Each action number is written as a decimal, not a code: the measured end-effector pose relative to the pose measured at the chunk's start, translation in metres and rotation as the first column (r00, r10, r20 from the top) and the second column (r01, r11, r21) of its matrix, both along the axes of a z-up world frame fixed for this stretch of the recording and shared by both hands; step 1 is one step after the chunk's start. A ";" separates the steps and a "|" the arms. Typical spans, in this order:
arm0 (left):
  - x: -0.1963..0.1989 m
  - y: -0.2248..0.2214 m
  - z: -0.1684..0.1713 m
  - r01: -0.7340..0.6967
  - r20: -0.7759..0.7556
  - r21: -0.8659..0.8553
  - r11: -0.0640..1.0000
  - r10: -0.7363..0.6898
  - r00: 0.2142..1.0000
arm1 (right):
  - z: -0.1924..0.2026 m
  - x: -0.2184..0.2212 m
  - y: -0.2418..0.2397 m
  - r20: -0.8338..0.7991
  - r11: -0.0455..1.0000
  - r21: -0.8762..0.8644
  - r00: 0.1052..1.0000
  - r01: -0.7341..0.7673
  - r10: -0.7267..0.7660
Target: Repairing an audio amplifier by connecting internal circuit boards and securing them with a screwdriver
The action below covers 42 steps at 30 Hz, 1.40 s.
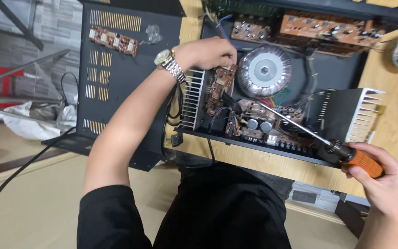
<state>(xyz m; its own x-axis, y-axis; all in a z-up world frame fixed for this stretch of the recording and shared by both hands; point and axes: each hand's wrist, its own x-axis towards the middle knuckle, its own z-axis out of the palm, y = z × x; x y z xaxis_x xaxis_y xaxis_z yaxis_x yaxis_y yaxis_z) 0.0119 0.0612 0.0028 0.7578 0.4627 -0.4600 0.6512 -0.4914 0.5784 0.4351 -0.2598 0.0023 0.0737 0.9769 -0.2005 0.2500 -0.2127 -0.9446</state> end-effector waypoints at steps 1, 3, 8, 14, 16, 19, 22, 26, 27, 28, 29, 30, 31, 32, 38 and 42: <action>-0.002 0.002 -0.003 -0.005 -0.005 -0.011 1.000 0.005 1.000 | -0.003 0.003 -0.001 -0.005 1.000 -0.011 1.000 -0.005 0.005; -0.005 0.005 -0.009 0.009 0.028 -0.016 1.000 -0.009 1.000 | -0.008 0.009 -0.003 0.104 0.999 -0.018 0.994 -0.027 0.029; -0.019 0.008 -0.003 0.008 0.040 -0.074 0.997 -0.005 0.999 | -0.018 0.015 -0.008 0.080 0.998 -0.040 0.996 -0.041 0.044; -0.025 0.015 -0.019 0.067 0.024 -0.115 0.991 -0.064 0.998 | -0.005 0.005 0.002 0.192 0.982 -0.050 0.963 -0.181 0.187; -0.024 0.015 -0.031 0.076 0.074 -0.100 0.992 -0.069 0.995 | -0.003 0.002 0.005 0.185 0.975 -0.075 0.958 -0.207 0.217; -0.020 0.010 -0.027 0.067 0.011 -0.041 0.997 -0.067 0.998 | 0.002 -0.005 0.010 0.187 0.961 -0.101 0.944 -0.256 0.271; -0.015 0.009 -0.034 0.066 0.005 0.021 0.998 -0.066 0.998 | 0.013 -0.021 0.021 0.145 0.947 -0.150 0.942 -0.283 0.304; -0.008 0.009 -0.040 0.094 -0.024 0.005 0.996 -0.094 0.995 | 0.026 -0.045 0.036 0.216 0.907 -0.187 0.884 -0.378 0.414; -0.007 0.010 -0.040 0.093 -0.051 -0.025 0.995 -0.095 0.994 | 0.028 -0.051 0.038 0.231 0.901 -0.151 0.872 -0.406 0.432; -0.007 0.010 -0.042 0.093 -0.052 -0.029 0.995 -0.095 0.994 | 0.033 -0.059 0.043 0.228 0.900 -0.154 0.872 -0.407 0.433; -0.007 0.011 -0.043 0.110 -0.047 -0.042 0.993 -0.112 0.993 | 0.039 -0.066 0.049 0.268 0.887 -0.117 0.846 -0.446 0.461; -0.007 0.011 -0.044 0.127 -0.041 -0.055 0.990 -0.130 0.991 | 0.046 -0.073 0.055 0.309 0.870 -0.081 0.818 -0.486 0.485; -0.007 0.012 -0.049 0.127 -0.042 -0.057 0.990 -0.130 0.991 | 0.050 -0.077 0.059 0.308 0.870 -0.082 0.818 -0.486 0.486; -0.007 0.013 -0.055 0.118 0.012 -0.089 0.989 -0.118 0.993 | 0.054 -0.081 0.062 0.333 0.855 -0.078 0.795 -0.512 0.507; -0.012 0.014 -0.074 0.112 0.130 -0.141 0.984 -0.093 0.987 | 0.065 -0.089 0.070 0.358 0.823 -0.114 0.750 -0.556 0.557; -0.013 0.011 -0.068 0.037 0.117 -0.221 0.974 -0.011 0.993 | 0.077 -0.092 0.069 0.400 0.814 -0.195 0.713 -0.547 0.575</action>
<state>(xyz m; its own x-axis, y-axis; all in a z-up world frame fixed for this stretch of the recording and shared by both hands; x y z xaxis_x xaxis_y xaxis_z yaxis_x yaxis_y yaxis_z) -0.0007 0.0722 -0.0655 0.8211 0.3394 -0.4589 0.5637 -0.3563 0.7452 0.3429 -0.1907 0.0796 -0.3935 0.8538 -0.3409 0.7088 0.0456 -0.7040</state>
